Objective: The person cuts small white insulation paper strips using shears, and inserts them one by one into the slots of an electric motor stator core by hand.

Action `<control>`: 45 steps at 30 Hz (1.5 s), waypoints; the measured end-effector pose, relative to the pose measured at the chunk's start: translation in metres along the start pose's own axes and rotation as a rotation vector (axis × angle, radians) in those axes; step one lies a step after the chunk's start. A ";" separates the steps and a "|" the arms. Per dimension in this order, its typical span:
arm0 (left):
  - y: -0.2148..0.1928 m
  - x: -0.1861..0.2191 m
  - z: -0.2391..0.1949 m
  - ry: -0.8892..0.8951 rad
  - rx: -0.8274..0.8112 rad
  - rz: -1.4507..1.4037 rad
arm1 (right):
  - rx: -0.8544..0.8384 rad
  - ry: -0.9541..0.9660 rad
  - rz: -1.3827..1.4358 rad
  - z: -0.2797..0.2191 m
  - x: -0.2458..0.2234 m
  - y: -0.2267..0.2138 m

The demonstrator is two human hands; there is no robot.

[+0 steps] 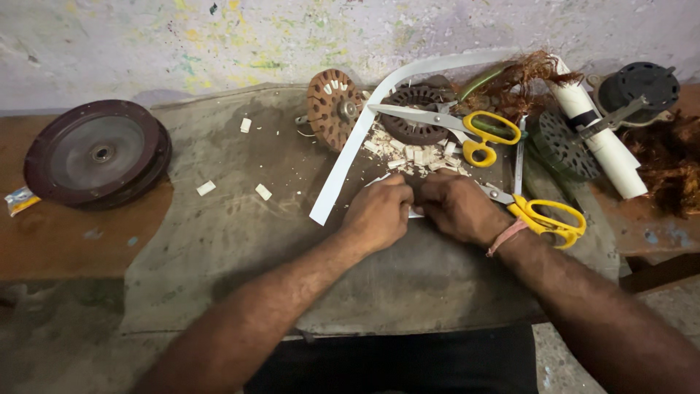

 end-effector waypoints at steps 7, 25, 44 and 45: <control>-0.001 0.001 0.001 0.039 -0.021 -0.004 | 0.017 -0.029 -0.010 -0.001 -0.001 0.001; -0.004 0.013 -0.001 0.316 -0.085 0.029 | -0.097 -0.171 -0.213 -0.004 -0.030 -0.007; -0.006 0.006 -0.020 0.188 -0.073 0.022 | -0.036 -0.058 -0.367 -0.024 -0.035 -0.023; -0.006 0.007 -0.022 0.174 -0.056 0.014 | 0.006 0.010 -0.342 -0.026 -0.026 -0.031</control>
Point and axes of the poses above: each hand's wrist, its own z-axis towards the middle knuckle, its own y-axis out of the palm, x = y × z, the point moved 8 cm from there along z, towards the middle knuckle, and after that the axes turned 3 degrees about z, right-handed, at the moved point
